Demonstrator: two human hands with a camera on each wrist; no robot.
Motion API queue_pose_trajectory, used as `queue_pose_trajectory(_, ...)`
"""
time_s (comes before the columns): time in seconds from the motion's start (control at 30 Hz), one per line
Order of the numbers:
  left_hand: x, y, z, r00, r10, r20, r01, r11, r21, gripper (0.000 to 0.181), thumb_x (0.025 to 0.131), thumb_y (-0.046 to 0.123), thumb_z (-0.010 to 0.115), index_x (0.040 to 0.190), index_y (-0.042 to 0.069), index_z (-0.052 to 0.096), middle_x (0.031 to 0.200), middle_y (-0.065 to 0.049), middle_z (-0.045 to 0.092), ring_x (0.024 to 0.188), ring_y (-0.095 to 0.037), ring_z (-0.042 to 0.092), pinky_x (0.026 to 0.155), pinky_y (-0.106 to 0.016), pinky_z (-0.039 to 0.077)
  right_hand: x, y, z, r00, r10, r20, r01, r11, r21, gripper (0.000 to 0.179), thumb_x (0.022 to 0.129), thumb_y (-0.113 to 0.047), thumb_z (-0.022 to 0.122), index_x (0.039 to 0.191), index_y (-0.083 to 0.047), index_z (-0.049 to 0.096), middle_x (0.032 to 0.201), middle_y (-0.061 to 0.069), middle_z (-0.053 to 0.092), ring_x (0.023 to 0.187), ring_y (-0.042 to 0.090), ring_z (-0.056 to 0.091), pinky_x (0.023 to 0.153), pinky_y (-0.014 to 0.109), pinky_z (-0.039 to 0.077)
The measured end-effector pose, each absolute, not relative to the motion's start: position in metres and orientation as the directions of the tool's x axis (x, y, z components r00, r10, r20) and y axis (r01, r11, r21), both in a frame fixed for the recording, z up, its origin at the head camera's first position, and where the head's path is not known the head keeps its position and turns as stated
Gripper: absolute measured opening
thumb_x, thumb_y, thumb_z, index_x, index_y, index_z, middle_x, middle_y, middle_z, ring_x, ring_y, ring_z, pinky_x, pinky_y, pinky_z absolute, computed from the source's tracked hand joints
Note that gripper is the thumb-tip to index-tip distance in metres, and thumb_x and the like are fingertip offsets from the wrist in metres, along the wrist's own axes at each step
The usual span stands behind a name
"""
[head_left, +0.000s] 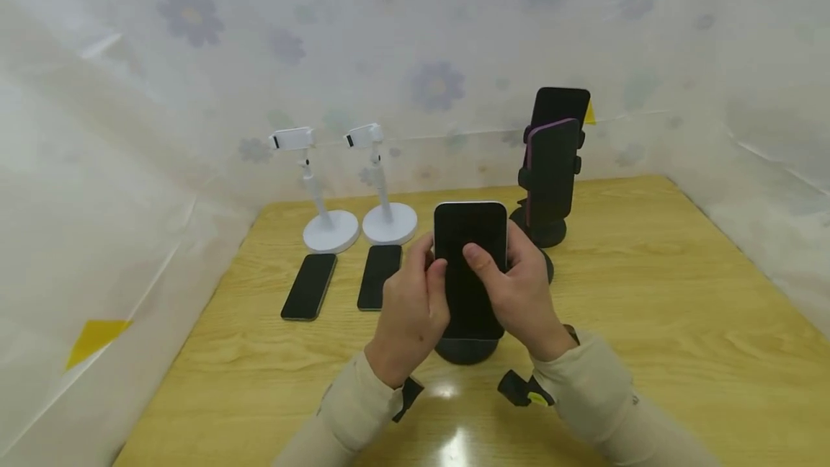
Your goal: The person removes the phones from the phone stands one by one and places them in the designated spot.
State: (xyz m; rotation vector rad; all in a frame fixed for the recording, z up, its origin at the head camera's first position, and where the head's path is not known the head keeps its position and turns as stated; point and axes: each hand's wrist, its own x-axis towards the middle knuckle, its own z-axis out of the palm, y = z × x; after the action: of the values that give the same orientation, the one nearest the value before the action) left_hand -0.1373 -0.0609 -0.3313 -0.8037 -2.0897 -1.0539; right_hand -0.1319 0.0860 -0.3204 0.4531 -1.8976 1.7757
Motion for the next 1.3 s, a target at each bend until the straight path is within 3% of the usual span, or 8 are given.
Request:
queue_pose_trajectory(0.23, -0.1433, -0.0615, -0.3338, -0.605, 0.233, 0.762, 0.776, 0.39, 0.496, 0.027, 0.106, 0.013, 0.042, 0.127, -0.003, 0.049, 0.071, -0.006, 0.05, 0.057, -0.01, 0.045, 0.053, -0.017, 0.042, -0.1318, 0.0872, -0.3199, -0.811, 0.095, 0.577, -0.577, 0.03, -0.816, 0.022, 0.094, 0.003, 0.06, 0.115, 0.011, 0.058, 0.089, -0.015, 0.07, 0.072, 0.006, 0.071, 0.063, 0.025, 0.059)
queue_pose_trajectory(0.5, -0.1468, -0.0596, -0.3372, -0.631, 0.239, 0.738, 0.775, 0.221, 0.591, 0.026, 0.107, 0.011, 0.039, 0.123, -0.003, 0.054, 0.102, -0.017, 0.069, 0.084, -0.022, 0.07, 0.071, -0.027, 0.059, -0.1315, 0.088, -0.3219, -0.813, 0.122, 0.57, -0.577, -0.034, -0.816, 0.017, 0.096, 0.003, 0.056, 0.112, 0.008, 0.06, 0.088, -0.012, 0.072, 0.071, 0.006, 0.072, 0.062, 0.024, 0.059)
queue_pose_trajectory(0.77, -0.146, -0.0597, -0.3392, -0.614, 0.232, 0.754, 0.789, 0.215, 0.576, 0.028, 0.107, 0.01, 0.037, 0.114, -0.006, 0.058, 0.095, -0.018, 0.072, 0.08, -0.024, 0.071, 0.07, -0.029, 0.059, -0.1329, 0.0897, -0.3248, -0.813, 0.091, 0.575, -0.582, -0.121, -0.804, 0.023, 0.098, 0.002, 0.053, 0.113, -0.012, 0.064, 0.094, -0.008, 0.074, 0.076, 0.008, 0.073, 0.065, 0.027, 0.06)
queue_pose_trajectory(1.3, -0.1435, -0.0563, -0.3394, -0.619, 0.233, 0.75, 0.786, 0.176, 0.593, 0.031, 0.108, 0.012, 0.032, 0.115, -0.007, 0.056, 0.094, -0.019, 0.068, 0.078, -0.024, 0.066, 0.07, -0.029, 0.058, -0.1324, 0.0915, -0.3259, -0.808, 0.047, 0.588, -0.58, -0.24, -0.778, 0.022, 0.1, 0.002, 0.048, 0.109, -0.01, 0.064, 0.093, -0.005, 0.074, 0.077, 0.009, 0.073, 0.066, 0.028, 0.061)
